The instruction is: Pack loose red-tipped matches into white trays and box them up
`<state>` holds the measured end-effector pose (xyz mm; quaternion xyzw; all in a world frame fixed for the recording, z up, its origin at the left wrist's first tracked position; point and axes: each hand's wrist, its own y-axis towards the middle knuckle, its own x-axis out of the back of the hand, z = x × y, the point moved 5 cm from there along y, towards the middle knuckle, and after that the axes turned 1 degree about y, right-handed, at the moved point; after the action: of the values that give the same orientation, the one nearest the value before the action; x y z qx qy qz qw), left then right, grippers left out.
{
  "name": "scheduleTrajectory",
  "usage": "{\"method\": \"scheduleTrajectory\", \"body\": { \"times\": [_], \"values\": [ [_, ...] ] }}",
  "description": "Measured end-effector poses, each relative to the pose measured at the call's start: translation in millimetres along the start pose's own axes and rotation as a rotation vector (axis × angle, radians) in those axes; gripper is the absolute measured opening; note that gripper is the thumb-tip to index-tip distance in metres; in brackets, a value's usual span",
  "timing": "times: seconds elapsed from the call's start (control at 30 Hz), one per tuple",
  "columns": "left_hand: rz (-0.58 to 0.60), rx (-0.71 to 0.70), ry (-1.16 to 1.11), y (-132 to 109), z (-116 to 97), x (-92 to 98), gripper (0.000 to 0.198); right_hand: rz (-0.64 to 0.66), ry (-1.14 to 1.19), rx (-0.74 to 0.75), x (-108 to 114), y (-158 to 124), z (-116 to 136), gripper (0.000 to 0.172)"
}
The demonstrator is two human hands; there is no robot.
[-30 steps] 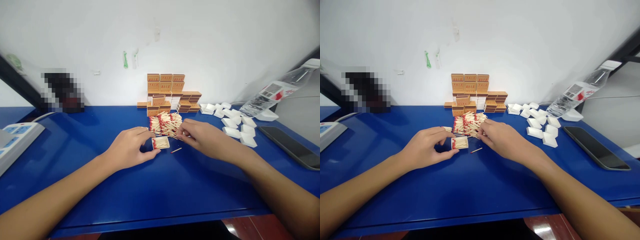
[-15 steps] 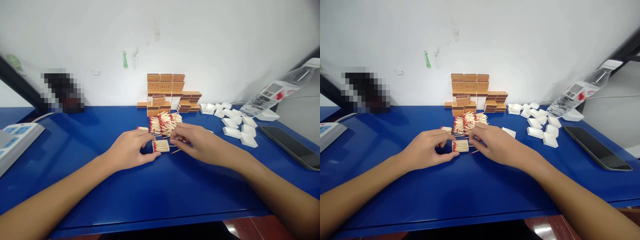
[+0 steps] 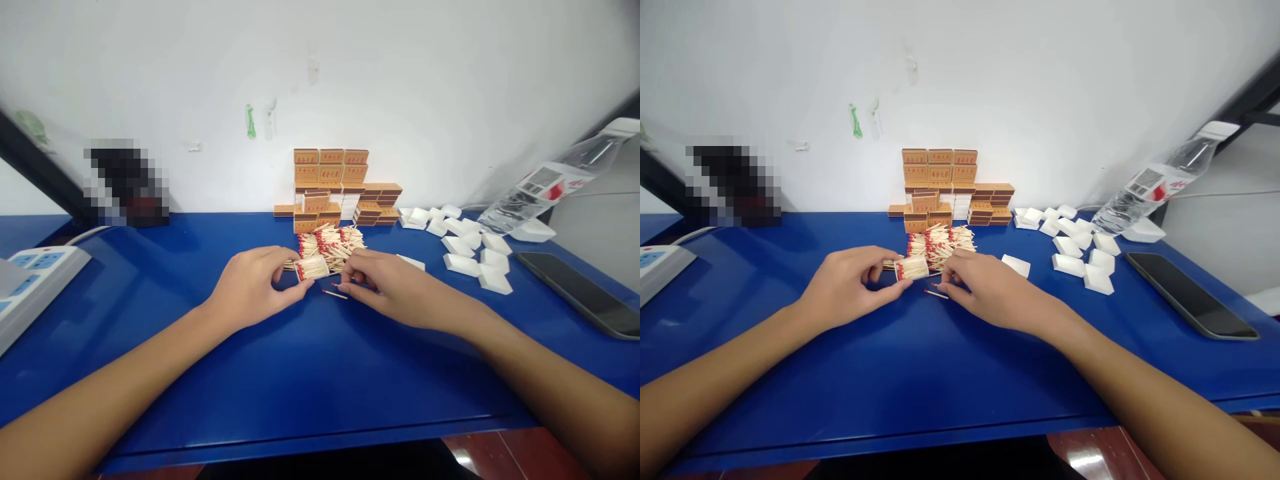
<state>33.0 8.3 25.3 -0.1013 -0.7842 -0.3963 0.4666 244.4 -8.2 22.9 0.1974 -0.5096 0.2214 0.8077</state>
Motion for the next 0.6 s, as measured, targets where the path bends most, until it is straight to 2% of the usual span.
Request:
{"method": "scheduleTrajectory", "body": {
  "times": [0.1, 0.2, 0.3, 0.5, 0.6],
  "values": [
    [-0.069, 0.062, -0.005, 1, 4, 4.2, 0.027, -0.016, 0.005, -0.023, -10, 3, 4, 0.014],
    [-0.067, 0.058, -0.006, 1, 4, 3.8, 0.027, -0.020, -0.008, -0.016, -14, 5, 5, 0.013],
    [-0.050, 0.037, 0.008, -1, 2, 2.4, 0.028, 0.030, 0.017, -0.007, -15, 5, 4, 0.014],
    [-0.018, 0.026, -0.001, -1, 2, -0.1, 0.030, 0.093, 0.044, -0.025, -9, 2, -3, 0.018],
    [0.012, 0.031, -0.002, -1, 3, -2.4, 0.030, 0.064, 0.045, -0.032, 3, -1, -11, 0.022]
  ]
}}
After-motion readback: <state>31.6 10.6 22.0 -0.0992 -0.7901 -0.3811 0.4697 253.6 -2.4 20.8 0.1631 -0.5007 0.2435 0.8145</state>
